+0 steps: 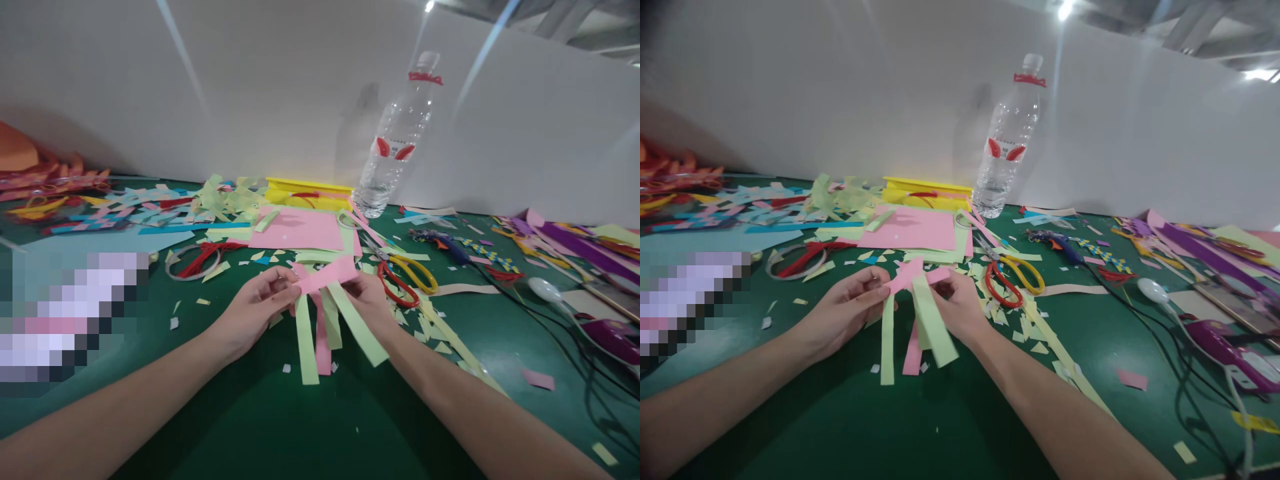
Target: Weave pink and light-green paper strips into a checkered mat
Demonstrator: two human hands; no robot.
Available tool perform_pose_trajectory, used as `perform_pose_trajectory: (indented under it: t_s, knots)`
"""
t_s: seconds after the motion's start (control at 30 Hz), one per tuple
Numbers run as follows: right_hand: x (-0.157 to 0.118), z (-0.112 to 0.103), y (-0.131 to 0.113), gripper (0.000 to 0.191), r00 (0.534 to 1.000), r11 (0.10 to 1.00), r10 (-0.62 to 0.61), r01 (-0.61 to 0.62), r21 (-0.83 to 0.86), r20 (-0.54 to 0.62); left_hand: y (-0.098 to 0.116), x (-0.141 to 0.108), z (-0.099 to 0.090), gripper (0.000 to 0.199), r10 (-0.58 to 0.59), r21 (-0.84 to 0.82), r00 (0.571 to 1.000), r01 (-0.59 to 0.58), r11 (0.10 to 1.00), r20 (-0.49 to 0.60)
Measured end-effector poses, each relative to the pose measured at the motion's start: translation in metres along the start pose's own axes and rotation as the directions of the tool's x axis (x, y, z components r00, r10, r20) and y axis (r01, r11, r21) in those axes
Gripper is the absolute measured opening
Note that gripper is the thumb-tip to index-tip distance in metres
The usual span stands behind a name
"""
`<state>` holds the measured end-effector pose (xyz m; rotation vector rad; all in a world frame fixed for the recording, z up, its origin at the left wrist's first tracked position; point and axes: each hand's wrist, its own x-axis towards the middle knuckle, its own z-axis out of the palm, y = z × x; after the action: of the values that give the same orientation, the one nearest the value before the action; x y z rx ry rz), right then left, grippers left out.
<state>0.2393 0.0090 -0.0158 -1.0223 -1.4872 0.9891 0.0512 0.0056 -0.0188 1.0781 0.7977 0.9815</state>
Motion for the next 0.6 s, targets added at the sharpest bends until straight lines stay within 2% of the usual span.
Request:
perform_pose_trajectory:
  t_s: [0.2,0.37,0.47,0.6]
  knots:
    - [-0.0006,-0.0029,0.0040,0.012,0.999,0.999,-0.023,0.022,-0.024,-0.044,0.0008,-0.0016,0.0049,0.015,0.071,0.131,0.997,-0.076,0.988,0.041]
    - [-0.0010,-0.0017,0.0029,0.004,1.000,0.999,-0.004,0.004,-0.045,-0.006,0.0017,-0.0009,0.0049,0.016,0.069,0.113,0.997,-0.072,0.991,0.031]
    - [-0.0014,-0.0009,0.0024,0.009,1.000,0.992,-0.006,0.009,-0.123,0.025,0.0008,-0.0006,0.0029,0.015,0.048,0.094,0.999,-0.048,0.994,0.011]
    - [-0.0027,0.0001,0.0032,0.014,0.990,0.985,-0.058,0.077,-0.152,0.130,0.0001,-0.0003,0.0028,0.015,0.041,0.070,0.999,-0.041,0.997,0.002]
